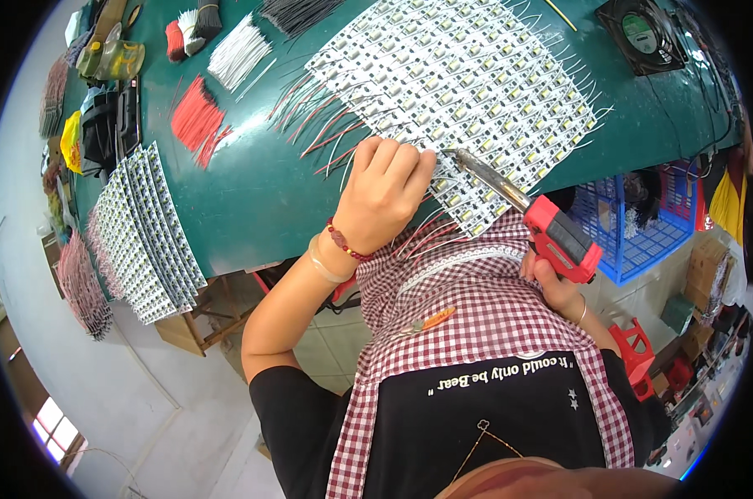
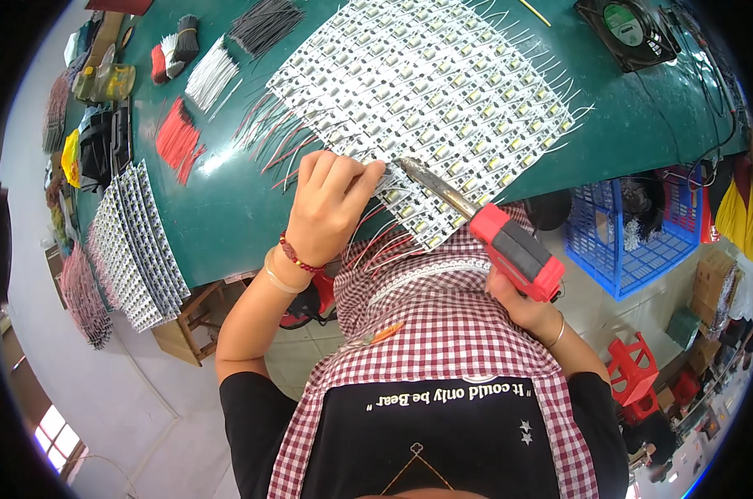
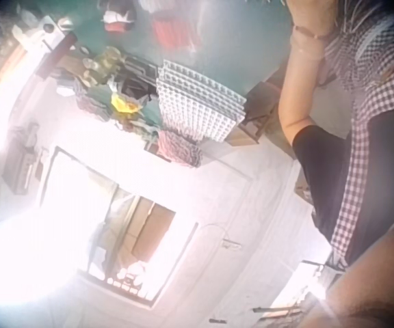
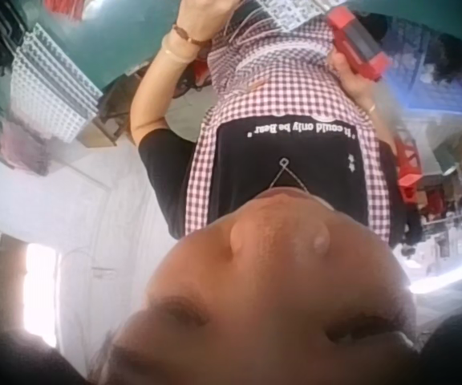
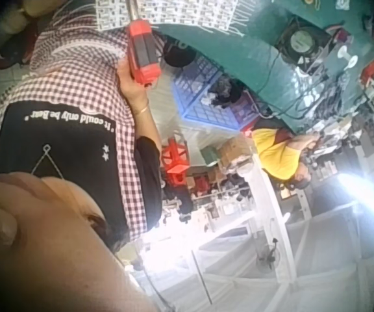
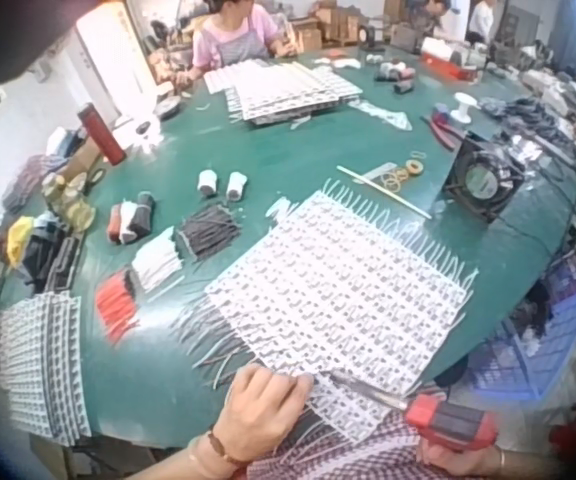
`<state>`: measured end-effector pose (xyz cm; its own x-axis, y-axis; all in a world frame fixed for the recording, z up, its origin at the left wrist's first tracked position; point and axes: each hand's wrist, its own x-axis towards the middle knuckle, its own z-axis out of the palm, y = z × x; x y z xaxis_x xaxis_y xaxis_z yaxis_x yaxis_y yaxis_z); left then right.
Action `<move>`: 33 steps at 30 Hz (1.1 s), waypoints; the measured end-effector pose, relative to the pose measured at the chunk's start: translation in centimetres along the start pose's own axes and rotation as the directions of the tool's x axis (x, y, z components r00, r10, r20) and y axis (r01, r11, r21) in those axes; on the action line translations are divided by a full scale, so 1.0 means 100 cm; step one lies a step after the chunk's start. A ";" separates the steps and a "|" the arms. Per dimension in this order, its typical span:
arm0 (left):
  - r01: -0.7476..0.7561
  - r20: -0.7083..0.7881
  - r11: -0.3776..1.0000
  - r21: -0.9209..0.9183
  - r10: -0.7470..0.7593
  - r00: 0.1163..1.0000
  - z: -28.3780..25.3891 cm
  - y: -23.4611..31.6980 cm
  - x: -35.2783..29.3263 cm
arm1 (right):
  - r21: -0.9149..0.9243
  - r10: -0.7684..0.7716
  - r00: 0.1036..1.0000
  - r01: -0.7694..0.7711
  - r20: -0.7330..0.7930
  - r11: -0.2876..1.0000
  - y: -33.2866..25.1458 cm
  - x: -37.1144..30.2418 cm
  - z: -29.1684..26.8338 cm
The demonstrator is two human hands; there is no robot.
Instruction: The person uses a soldering iron to attach small wires to a large LED panel. They pick up individual wires from bundles on the table and solder them to specific points on the panel, working methodically across the surface.
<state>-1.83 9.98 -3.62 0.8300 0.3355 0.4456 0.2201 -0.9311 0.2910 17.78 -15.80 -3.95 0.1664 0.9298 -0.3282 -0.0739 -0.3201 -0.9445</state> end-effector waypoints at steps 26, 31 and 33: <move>-0.002 0.005 0.999 0.052 0.002 1.000 0.001 0.001 -0.001 | 0.045 -0.036 0.998 0.038 -0.046 0.998 0.000 -0.002 0.000; -0.001 0.009 0.999 0.032 0.000 1.000 0.001 0.000 -0.001 | -0.063 -0.061 0.996 0.057 -0.071 0.996 0.009 -0.002 -0.002; -0.007 0.002 1.000 0.022 0.007 1.000 0.002 0.000 -0.001 | -0.215 -0.103 0.993 0.089 -0.057 0.973 0.012 0.003 -0.004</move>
<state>-1.86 9.95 -3.86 0.8327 0.3283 0.4459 0.2252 -0.9364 0.2689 18.10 -15.98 -5.14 0.2291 0.9460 -0.2294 0.1540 -0.2679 -0.9511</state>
